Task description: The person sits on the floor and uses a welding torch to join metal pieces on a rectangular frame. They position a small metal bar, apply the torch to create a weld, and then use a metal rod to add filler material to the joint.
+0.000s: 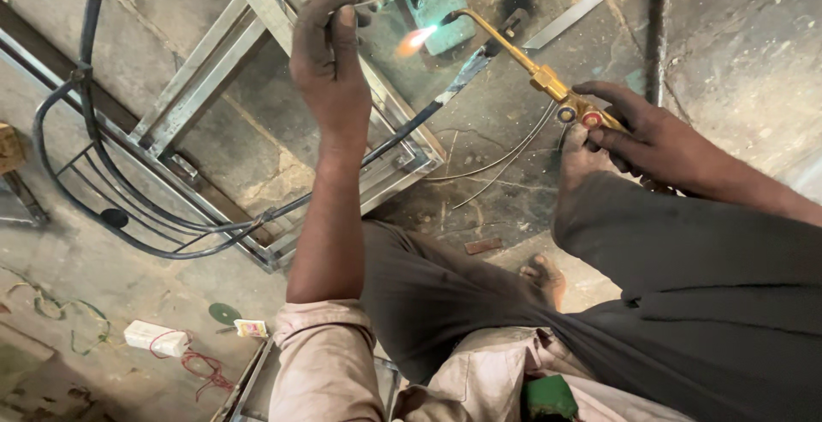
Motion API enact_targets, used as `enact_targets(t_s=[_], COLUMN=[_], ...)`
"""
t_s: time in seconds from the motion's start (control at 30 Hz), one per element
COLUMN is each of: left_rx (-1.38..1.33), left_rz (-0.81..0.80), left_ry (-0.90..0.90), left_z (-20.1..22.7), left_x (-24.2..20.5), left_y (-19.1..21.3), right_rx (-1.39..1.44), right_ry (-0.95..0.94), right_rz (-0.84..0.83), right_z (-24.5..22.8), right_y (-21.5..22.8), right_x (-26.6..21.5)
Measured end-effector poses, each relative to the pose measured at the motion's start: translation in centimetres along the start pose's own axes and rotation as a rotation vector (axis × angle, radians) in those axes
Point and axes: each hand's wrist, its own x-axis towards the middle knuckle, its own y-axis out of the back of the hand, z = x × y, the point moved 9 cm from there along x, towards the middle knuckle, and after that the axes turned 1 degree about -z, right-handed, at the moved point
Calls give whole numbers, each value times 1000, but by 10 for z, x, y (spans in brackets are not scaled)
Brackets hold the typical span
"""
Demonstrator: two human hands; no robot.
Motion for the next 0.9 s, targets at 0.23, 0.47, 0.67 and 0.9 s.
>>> enact_targets(t_s=[0.23, 0.47, 0.67, 0.9], left_rx=[117, 415, 660, 712], left_rz=[69, -19, -41, 3], left_ry=[-24, -124, -151, -175], left_z=[10, -7, -42, -64], left_x=[-7, 8, 29, 28], left_y=[6, -5, -20, -14], right_rx=[-108, -216, -273, -355], right_ry=[-10, 69, 28, 50], right_rz=[58, 84, 16, 14], right_z=[5, -11, -30, -39], right_y=[8, 20, 31, 44], right_x=[0, 20, 45, 68])
